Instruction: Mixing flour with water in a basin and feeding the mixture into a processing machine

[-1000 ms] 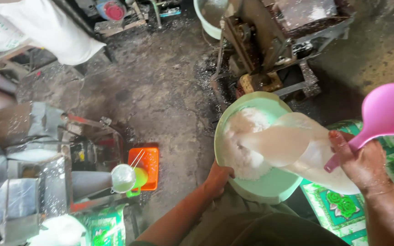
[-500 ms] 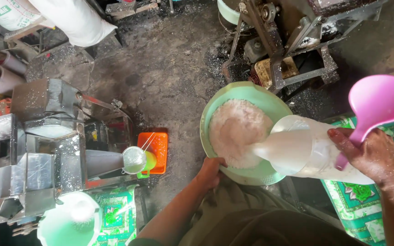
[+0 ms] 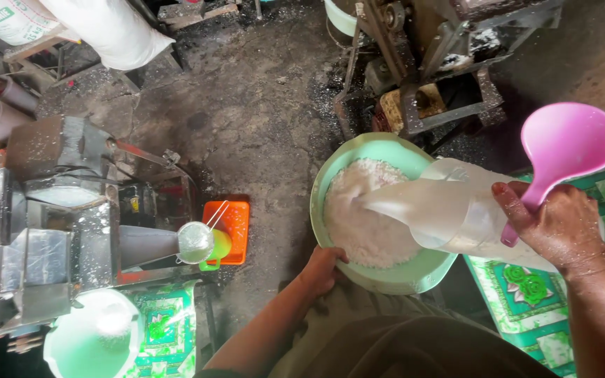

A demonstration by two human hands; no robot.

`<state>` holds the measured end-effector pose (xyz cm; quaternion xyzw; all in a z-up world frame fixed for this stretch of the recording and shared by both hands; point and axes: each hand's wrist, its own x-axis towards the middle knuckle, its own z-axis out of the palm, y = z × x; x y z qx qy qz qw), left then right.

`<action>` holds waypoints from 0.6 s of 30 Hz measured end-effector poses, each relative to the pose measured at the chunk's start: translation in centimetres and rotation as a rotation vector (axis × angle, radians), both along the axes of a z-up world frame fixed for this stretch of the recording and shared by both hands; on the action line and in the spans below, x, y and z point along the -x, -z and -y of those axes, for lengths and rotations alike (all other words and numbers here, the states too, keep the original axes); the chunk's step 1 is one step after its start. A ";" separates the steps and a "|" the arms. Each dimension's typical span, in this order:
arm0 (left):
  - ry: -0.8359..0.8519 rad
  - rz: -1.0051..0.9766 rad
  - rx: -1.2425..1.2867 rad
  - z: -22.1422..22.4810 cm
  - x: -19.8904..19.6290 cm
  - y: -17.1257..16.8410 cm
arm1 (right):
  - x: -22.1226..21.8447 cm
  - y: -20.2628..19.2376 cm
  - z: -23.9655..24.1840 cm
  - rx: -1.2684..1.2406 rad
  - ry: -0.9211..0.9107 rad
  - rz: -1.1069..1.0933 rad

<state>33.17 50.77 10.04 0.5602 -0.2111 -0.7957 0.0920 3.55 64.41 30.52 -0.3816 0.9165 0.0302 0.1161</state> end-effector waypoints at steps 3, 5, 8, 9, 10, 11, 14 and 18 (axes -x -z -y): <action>-0.037 -0.043 -0.023 -2.0 1.9 1.6 | 3.2 0.4 -2.4 -0.022 -0.017 -0.035; -0.056 -0.041 -0.033 -3.0 3.3 1.6 | 5.6 0.9 -3.9 -0.016 -0.031 -0.049; -0.031 -0.080 -0.037 -4.1 5.5 1.0 | 8.3 1.2 -6.3 -0.089 0.027 -0.101; -0.033 -0.113 -0.037 -4.5 6.2 1.2 | 9.0 1.4 -7.1 -0.108 0.035 -0.144; -0.035 -0.146 -0.037 -4.9 6.9 1.4 | 9.8 1.5 -7.9 -0.127 0.041 -0.188; -0.033 -0.145 -0.039 -5.2 7.7 1.2 | 10.7 2.2 -9.1 -0.129 0.043 -0.187; -0.017 -0.148 -0.053 -5.9 9.7 0.6 | 12.8 3.3 -11.7 -0.011 -0.005 -0.267; -0.015 -0.204 -0.104 -7.1 11.8 1.1 | 14.2 2.9 -14.0 0.360 0.113 0.057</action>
